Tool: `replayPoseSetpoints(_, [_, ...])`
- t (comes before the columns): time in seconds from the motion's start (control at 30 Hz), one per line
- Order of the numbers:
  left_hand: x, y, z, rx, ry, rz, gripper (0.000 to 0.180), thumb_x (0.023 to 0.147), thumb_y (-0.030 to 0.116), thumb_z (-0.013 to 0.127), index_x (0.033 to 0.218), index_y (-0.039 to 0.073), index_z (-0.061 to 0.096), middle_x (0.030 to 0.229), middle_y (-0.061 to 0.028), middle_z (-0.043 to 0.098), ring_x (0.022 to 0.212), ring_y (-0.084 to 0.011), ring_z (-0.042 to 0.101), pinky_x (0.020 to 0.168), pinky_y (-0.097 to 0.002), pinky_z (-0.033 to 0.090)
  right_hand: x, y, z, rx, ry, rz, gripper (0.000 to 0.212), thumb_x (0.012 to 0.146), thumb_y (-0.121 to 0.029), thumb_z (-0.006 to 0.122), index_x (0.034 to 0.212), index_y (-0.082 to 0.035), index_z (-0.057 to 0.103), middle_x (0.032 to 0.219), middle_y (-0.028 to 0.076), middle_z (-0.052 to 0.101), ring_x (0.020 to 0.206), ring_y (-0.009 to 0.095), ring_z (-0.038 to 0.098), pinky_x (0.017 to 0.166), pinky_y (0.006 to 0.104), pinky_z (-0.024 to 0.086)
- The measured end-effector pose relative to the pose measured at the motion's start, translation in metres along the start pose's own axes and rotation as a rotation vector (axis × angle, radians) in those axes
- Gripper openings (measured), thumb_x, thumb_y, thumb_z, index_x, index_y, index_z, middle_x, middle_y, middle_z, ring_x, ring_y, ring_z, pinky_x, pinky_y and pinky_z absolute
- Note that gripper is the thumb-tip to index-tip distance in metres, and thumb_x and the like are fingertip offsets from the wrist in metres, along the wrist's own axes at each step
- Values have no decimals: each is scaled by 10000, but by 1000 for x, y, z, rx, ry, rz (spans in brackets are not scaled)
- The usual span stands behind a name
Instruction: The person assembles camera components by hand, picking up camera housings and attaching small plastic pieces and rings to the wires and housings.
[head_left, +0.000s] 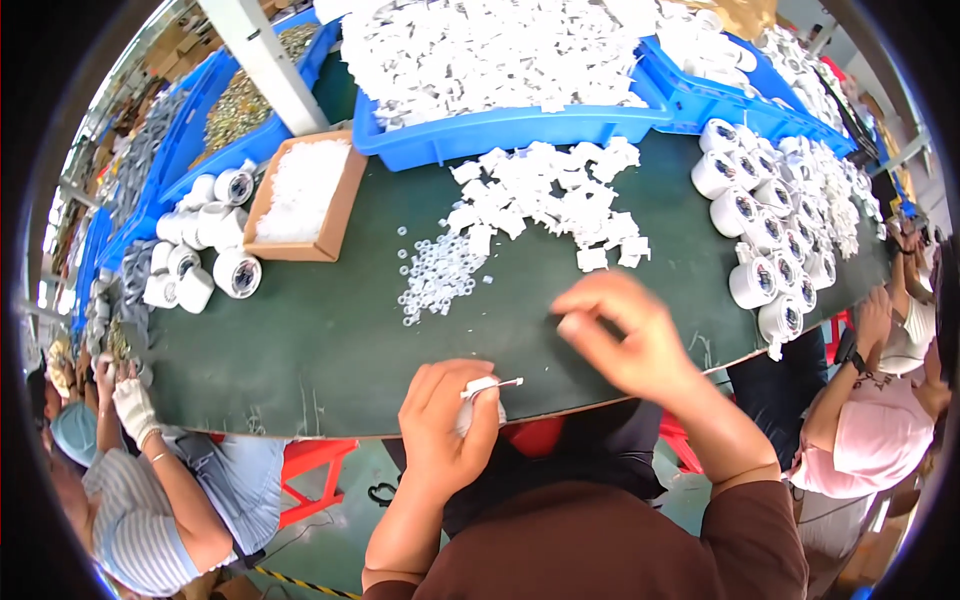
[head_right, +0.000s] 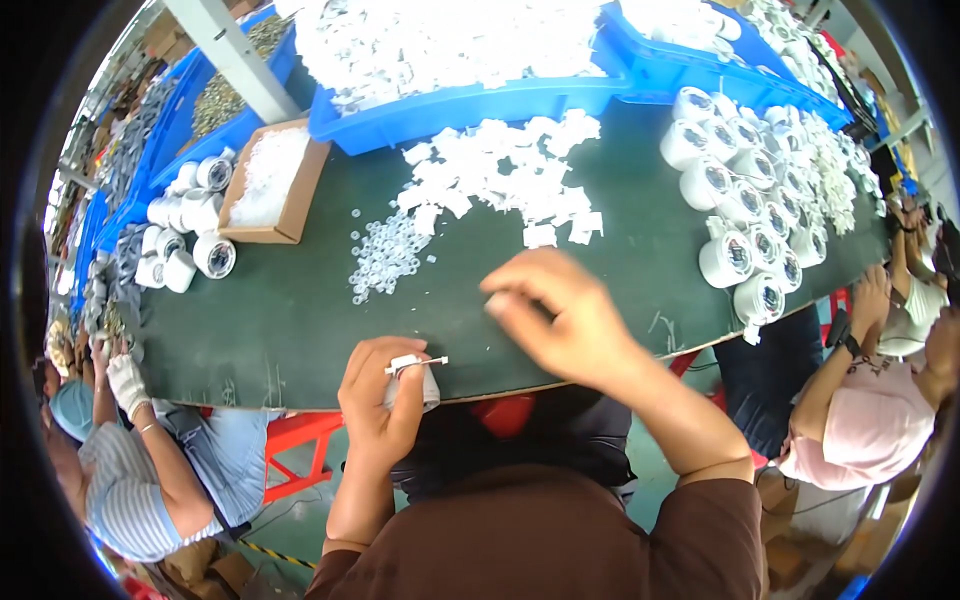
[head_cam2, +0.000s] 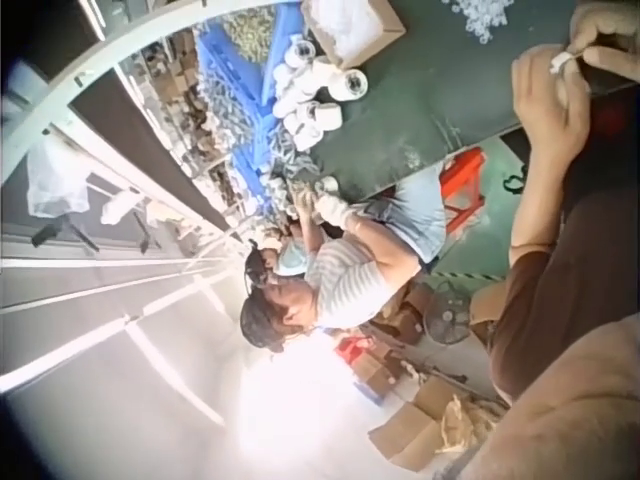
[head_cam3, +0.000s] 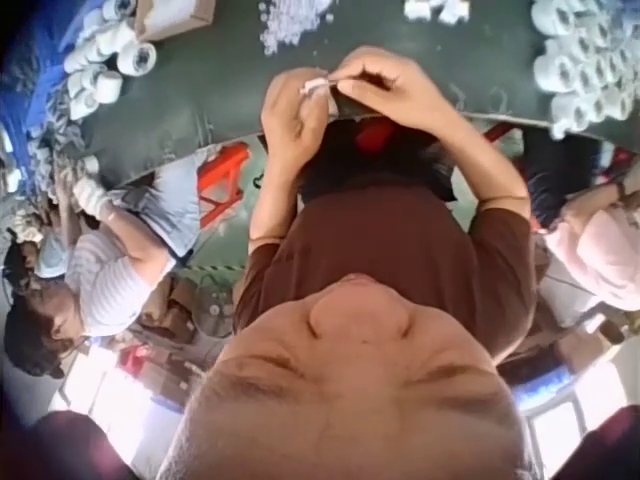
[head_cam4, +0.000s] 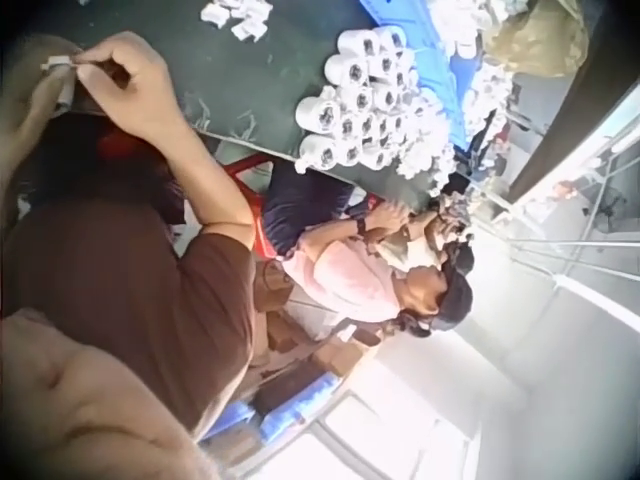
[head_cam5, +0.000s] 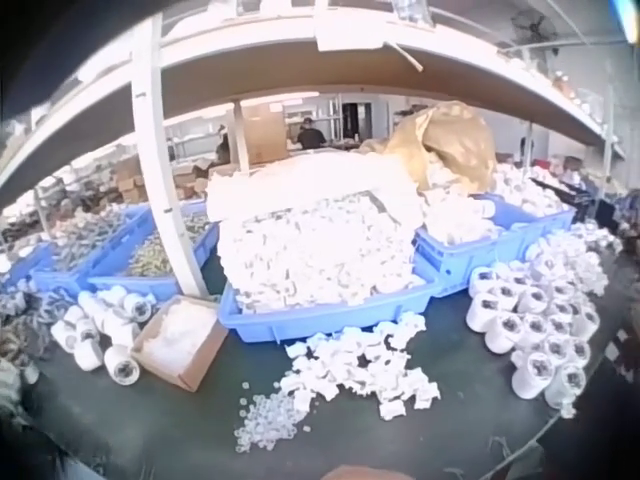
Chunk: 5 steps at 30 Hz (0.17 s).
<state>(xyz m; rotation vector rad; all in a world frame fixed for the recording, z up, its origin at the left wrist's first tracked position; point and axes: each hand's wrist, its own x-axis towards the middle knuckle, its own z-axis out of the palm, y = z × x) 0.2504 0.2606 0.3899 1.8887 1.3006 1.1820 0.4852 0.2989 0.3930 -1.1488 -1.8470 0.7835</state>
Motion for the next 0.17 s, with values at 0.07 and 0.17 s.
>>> replayPoseSetpoints(0.07, [-5,-5,-1,-22,5,13,98,865,61,622,907,2,689,977,-159,707,890,-293,648,798,-368,509,3,17,-28,-382,173,11,263,866,22,712,1119,-38,673,1098,95,659,969,210,630,828,328,511])
replayPoseSetpoints(0.17, [-5,-14,1,-46,45,79,84,842,68,665,913,39,699,968,-134,719,803,-296,641,740,-372,499,4,24,-53,-572,209,116,373,856,8,721,1210,-78,639,1167,105,643,1011,224,623,861,340,519])
